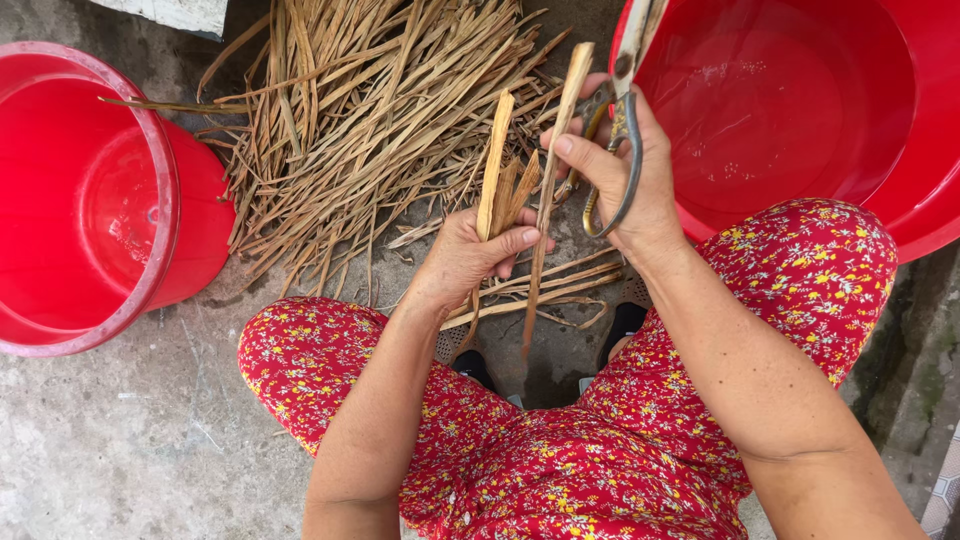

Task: The person sits on a low stool on a concrete floor and trims dried palm leaf strips with scissors, cutting off hard ends and unwanted edges. They gather the trimmed strips, sort usable pieces from scraps, place the good strips into a red basin, and rinse their hands in a water-filled basin at the end.

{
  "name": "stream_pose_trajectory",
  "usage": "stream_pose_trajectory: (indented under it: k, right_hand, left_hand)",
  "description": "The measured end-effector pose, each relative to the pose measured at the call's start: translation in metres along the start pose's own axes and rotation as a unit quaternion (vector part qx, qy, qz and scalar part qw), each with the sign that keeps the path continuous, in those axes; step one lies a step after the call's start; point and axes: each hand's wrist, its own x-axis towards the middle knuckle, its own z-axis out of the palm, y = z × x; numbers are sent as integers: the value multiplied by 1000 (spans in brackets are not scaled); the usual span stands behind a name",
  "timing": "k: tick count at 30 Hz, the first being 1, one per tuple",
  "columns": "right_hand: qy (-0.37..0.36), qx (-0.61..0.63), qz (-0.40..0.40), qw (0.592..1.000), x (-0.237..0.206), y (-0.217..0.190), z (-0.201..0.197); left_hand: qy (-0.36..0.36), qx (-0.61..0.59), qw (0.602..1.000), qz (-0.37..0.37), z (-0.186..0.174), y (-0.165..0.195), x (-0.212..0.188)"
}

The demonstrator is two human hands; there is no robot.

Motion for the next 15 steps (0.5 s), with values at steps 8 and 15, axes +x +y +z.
stream_pose_trajectory:
  k: [8, 15]
  right_hand:
    - [-16, 10, 4, 1000, -4, -6, 4]
    - [-63, -166, 59, 982, -11, 8, 15]
  left_hand:
    - [24, -18, 999, 24, -3, -5, 0]
    - [144, -127, 975, 110, -20, -11, 12]
